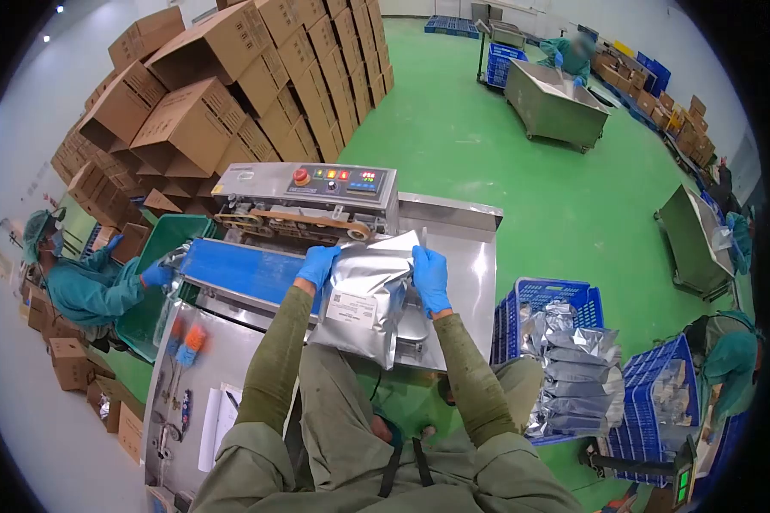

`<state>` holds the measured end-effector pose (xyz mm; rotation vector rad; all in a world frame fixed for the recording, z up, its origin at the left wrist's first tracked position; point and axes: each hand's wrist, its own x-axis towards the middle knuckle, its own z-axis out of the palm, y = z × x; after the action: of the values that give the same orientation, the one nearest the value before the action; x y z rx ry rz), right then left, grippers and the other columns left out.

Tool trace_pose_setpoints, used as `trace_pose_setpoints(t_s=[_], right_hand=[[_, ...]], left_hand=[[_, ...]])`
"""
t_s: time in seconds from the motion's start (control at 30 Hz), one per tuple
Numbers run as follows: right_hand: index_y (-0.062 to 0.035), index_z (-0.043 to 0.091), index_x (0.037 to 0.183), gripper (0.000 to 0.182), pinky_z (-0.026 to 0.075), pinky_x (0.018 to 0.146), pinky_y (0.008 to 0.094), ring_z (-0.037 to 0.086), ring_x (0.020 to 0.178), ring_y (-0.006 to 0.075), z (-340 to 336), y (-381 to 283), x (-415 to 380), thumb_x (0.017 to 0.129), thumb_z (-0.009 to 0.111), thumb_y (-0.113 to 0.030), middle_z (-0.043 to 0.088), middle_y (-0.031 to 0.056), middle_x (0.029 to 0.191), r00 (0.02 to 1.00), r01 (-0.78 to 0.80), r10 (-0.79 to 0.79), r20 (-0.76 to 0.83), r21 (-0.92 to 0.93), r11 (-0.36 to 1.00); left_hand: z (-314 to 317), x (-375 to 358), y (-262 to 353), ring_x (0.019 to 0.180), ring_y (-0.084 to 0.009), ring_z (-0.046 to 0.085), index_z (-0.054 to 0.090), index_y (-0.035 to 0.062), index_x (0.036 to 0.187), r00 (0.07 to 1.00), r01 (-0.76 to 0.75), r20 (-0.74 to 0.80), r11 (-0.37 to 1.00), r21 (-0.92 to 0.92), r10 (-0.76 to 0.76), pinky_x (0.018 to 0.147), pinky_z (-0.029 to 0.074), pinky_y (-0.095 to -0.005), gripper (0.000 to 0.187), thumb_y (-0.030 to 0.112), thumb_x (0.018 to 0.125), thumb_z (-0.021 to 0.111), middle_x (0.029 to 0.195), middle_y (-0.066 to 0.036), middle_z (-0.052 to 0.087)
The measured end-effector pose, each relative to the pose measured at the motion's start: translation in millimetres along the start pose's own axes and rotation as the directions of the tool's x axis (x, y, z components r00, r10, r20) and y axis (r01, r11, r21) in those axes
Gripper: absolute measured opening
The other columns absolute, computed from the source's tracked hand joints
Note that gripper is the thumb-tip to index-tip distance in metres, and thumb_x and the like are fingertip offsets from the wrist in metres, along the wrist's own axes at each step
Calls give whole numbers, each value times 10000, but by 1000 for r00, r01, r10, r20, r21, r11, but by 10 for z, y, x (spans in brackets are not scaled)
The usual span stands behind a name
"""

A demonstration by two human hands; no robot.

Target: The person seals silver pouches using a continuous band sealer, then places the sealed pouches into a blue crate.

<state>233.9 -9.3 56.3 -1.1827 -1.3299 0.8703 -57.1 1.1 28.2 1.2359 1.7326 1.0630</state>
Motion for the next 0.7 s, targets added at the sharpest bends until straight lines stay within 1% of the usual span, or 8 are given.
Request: trace_pose_setpoints(t_s=[0.17, 0.33, 0.4, 0.5, 0.53, 0.6, 0.63, 0.7], right_hand=[[29, 629, 736, 406, 425, 552, 405, 548, 536, 216, -127, -171, -195, 955, 564, -307, 567, 153, 581, 998, -63, 65, -18, 82, 995], [23, 626, 753, 349, 428, 554, 413, 551, 535, 255, -57, 120, -75, 958, 568, -254, 587, 162, 600, 999, -42, 42, 13, -8, 999], [28, 632, 818, 285, 443, 567, 425, 582, 568, 296, 49, 113, -29, 943, 578, -223, 612, 181, 656, 998, -31, 33, 49, -53, 998], [16, 637, 940, 194, 473, 619, 458, 620, 680, 360, 313, 257, 47, 888, 591, -164, 634, 203, 772, 946, 317, -290, 141, -229, 921], [-16, 628, 1008, 207, 489, 677, 490, 622, 769, 393, 506, 452, 70, 827, 591, -109, 630, 211, 839, 873, 484, -458, 168, -415, 771], [-32, 619, 855, 92, 484, 695, 505, 614, 768, 406, 558, 244, 121, 838, 551, -90, 632, 218, 838, 901, 388, -291, 323, -294, 874], [-40, 615, 790, 126, 485, 704, 505, 615, 769, 403, 574, 336, 141, 845, 551, -134, 628, 211, 800, 902, 422, -370, 221, -272, 865], [-38, 658, 810, 314, 489, 722, 492, 630, 776, 405, -81, 0, 127, 861, 610, -345, 646, 221, 800, 987, -111, 97, 129, 106, 988]], left_hand=[[13, -46, 41, 667, -150, 606, 716, -59, 878, 996, 13, 89, 999, -29, -11, 634, 494, -368, 330, 268, 877, 668, 787, -134, 721], [-73, 137, -311, 644, -297, 646, 708, -5, 858, 907, -416, 150, 783, 462, 394, 602, 470, -432, 332, 310, 866, 600, 762, -216, 682], [-132, 74, -202, 694, -357, 655, 705, 4, 860, 982, -187, 46, 940, 286, 181, 624, 477, -454, 337, 317, 876, 580, 816, -242, 680], [-394, 142, -230, 811, -412, 656, 699, 7, 884, 999, -47, 4, 901, 431, 50, 693, 491, -479, 348, 316, 907, 540, 891, -232, 695], [-594, 390, -594, 809, -393, 658, 688, 12, 951, 974, -222, 107, 764, 606, 198, 702, 489, -487, 307, 287, 908, 558, 898, -235, 683], [-614, -337, 116, 656, -122, 396, 687, 125, 936, 948, 237, -185, 962, -133, -259, 575, 373, -346, 236, 339, 943, 588, 745, 39, 522], [-877, -208, -115, 690, -119, 440, 679, 131, 1044, 973, 212, -89, 976, -47, -215, 614, 410, -305, 280, 369, 978, 549, 797, 44, 519], [-1273, -260, -349, 841, -179, 486, 644, 78, 1136, 994, 30, -110, 982, 186, -9, 742, 429, -330, 336, 360, 996, 528, 973, -38, 541]])
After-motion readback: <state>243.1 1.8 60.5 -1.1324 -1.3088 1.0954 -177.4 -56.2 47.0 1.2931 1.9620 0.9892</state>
